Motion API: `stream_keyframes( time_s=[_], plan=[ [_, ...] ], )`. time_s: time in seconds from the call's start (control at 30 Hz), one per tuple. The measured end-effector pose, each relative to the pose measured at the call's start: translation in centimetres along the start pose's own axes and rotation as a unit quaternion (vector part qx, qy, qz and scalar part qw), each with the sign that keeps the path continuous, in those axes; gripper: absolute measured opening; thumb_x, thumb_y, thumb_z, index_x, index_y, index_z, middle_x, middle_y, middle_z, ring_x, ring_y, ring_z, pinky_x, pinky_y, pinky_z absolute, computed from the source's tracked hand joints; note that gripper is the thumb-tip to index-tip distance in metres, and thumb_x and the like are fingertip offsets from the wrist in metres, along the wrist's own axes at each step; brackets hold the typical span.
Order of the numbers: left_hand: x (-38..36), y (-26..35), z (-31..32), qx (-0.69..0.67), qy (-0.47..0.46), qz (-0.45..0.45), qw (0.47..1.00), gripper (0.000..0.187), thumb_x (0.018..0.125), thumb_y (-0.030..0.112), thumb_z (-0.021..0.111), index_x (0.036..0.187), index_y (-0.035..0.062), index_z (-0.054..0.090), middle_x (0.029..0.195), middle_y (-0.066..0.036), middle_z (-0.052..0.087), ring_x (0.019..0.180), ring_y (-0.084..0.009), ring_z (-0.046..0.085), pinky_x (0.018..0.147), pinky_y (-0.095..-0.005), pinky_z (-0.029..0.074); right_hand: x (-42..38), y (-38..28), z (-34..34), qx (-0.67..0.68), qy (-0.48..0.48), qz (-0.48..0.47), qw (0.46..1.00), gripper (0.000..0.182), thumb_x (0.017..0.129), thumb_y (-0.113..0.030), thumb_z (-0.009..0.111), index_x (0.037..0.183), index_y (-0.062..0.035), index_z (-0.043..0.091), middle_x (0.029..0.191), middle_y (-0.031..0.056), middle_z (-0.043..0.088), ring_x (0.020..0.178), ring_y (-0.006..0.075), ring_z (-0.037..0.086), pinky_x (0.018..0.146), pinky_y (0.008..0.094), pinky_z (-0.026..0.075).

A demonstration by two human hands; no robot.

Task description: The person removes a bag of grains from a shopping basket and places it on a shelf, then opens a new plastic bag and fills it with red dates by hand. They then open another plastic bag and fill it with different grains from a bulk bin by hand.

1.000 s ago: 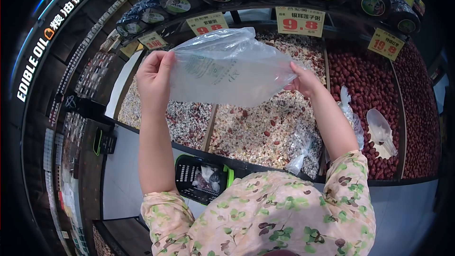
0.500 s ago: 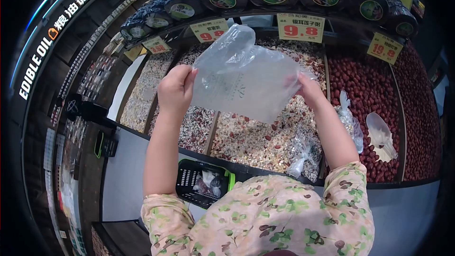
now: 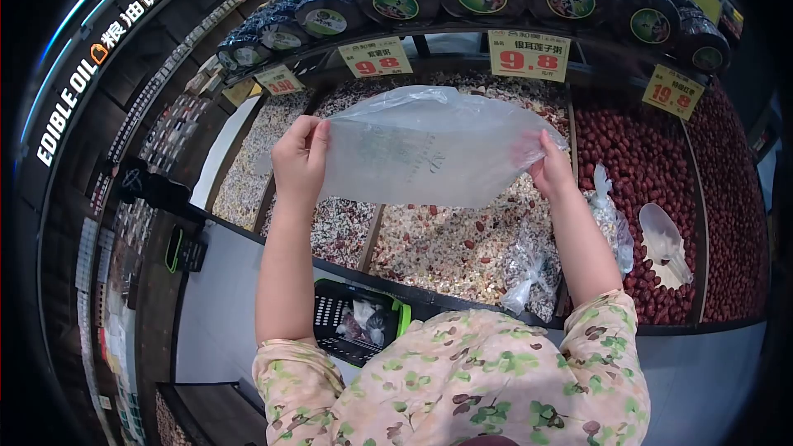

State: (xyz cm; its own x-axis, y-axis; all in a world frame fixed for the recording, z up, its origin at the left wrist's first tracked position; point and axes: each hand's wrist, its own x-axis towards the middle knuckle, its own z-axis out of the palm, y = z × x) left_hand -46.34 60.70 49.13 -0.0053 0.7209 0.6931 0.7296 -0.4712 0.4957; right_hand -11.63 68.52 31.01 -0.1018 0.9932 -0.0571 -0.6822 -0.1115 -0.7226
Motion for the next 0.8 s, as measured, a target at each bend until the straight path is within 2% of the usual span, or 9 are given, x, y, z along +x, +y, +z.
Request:
stream_keyframes(
  time_s=[0.13, 0.23, 0.3, 0.37, 0.43, 0.47, 0.57, 0.6, 0.8],
  plan=[
    [0.0, 1.5, 0.7, -0.113, -0.015, -0.060, 0.992, 0.013, 0.081, 0.010, 0.061, 0.091, 0.0022, 0.059, 0.078, -0.007, 0.059, 0.061, -0.0074, 0.054, 0.057, -0.0210, 0.044, -0.6, 0.3, 0.3, 0.075, -0.002, 0.035, 0.997, 0.040, 0.095, -0.034, 0.035, 0.117, -0.0027, 0.048, 0.107, 0.0165, 0.058, 0.094, 0.0289, 0.059, 0.084, 0.0429, 0.047],
    [0.0, 2.5, 0.7, -0.085, -0.138, -0.095, 0.982, 0.028, 0.077, 0.012, 0.064, 0.104, 0.0046, 0.060, 0.092, -0.011, 0.060, 0.066, -0.0129, 0.059, 0.062, -0.0243, 0.047, -0.7, 0.5, 0.1, 0.068, -0.044, 0.051, 0.995, 0.041, 0.096, -0.033, 0.034, 0.121, -0.0026, 0.046, 0.112, 0.0194, 0.055, 0.102, 0.0311, 0.055, 0.086, 0.0434, 0.046],
    [-0.1, 1.4, 1.6, 0.001, -0.215, 0.018, 0.976, 0.039, 0.074, 0.016, 0.067, 0.111, 0.0085, 0.059, 0.099, -0.013, 0.061, 0.069, -0.0207, 0.062, 0.065, -0.0299, 0.048, -1.3, 0.5, 0.9, 0.059, -0.043, 0.072, 0.995, 0.041, 0.096, -0.033, 0.034, 0.121, -0.0025, 0.045, 0.113, 0.0194, 0.054, 0.102, 0.0311, 0.055, 0.086, 0.0433, 0.046],
    [-0.7, 1.3, 2.6, -0.008, -0.212, 0.023, 0.977, 0.029, 0.077, 0.016, 0.067, 0.102, 0.0025, 0.062, 0.088, -0.008, 0.062, 0.070, -0.0137, 0.057, 0.064, -0.0269, 0.045, -1.7, 0.6, 1.2, 0.050, -0.041, 0.093, 0.994, 0.041, 0.096, -0.033, 0.034, 0.121, -0.0025, 0.045, 0.114, 0.0194, 0.054, 0.102, 0.0311, 0.055, 0.086, 0.0431, 0.046],
    [-0.8, 1.8, 2.9, 0.048, -0.273, -0.066, 0.958, 0.020, 0.081, 0.018, 0.062, 0.090, 0.0003, 0.063, 0.074, -0.005, 0.061, 0.067, -0.0111, 0.055, 0.062, -0.0257, 0.043, -1.8, 0.8, 1.2, 0.053, -0.100, 0.115, 0.987, 0.041, 0.096, -0.034, 0.033, 0.119, -0.0020, 0.046, 0.113, 0.0192, 0.055, 0.100, 0.0308, 0.056, 0.085, 0.0427, 0.047],
    [-0.8, 2.3, 3.0, 0.053, -0.258, -0.104, 0.959, 0.019, 0.085, 0.016, 0.058, 0.078, -0.0018, 0.061, 0.065, -0.003, 0.058, 0.065, -0.0087, 0.053, 0.061, -0.0248, 0.042, -1.7, 0.9, 1.2, 0.053, -0.100, 0.116, 0.987, 0.041, 0.096, -0.034, 0.033, 0.119, -0.0020, 0.046, 0.113, 0.0192, 0.055, 0.100, 0.0308, 0.056, 0.085, 0.0427, 0.047],
    [0.1, 0.2, 2.5, -0.053, -0.146, -0.105, 0.982, 0.018, 0.085, 0.015, 0.056, 0.081, -0.0022, 0.060, 0.067, -0.005, 0.061, 0.061, -0.0116, 0.054, 0.059, -0.0262, 0.044, -1.3, 0.9, 1.3, 0.069, -0.051, 0.047, 0.995, 0.041, 0.096, -0.034, 0.033, 0.116, -0.0013, 0.046, 0.111, 0.0197, 0.056, 0.096, 0.0309, 0.057, 0.084, 0.0416, 0.047],
    [0.1, 0.0, 2.8, -0.111, -0.101, -0.105, 0.983, 0.015, 0.086, 0.011, 0.056, 0.080, -0.0022, 0.059, 0.066, -0.001, 0.058, 0.062, -0.0065, 0.051, 0.058, -0.0226, 0.042, -1.1, 0.9, 1.3, 0.050, -0.022, 0.036, 0.998, 0.039, 0.096, -0.034, 0.033, 0.116, -0.0027, 0.047, 0.111, 0.0195, 0.056, 0.096, 0.0301, 0.058, 0.083, 0.0411, 0.047],
    [0.1, 0.9, 2.1, -0.072, -0.087, -0.104, 0.988, 0.010, 0.082, 0.009, 0.060, 0.079, -0.0007, 0.059, 0.064, 0.001, 0.054, 0.060, -0.0048, 0.047, 0.056, -0.0206, 0.040, -0.6, 1.3, 1.1, 0.033, 0.002, 0.021, 0.999, 0.037, 0.096, -0.033, 0.033, 0.112, -0.0027, 0.048, 0.105, 0.0188, 0.058, 0.090, 0.0290, 0.059, 0.080, 0.0400, 0.049]
  ],
)
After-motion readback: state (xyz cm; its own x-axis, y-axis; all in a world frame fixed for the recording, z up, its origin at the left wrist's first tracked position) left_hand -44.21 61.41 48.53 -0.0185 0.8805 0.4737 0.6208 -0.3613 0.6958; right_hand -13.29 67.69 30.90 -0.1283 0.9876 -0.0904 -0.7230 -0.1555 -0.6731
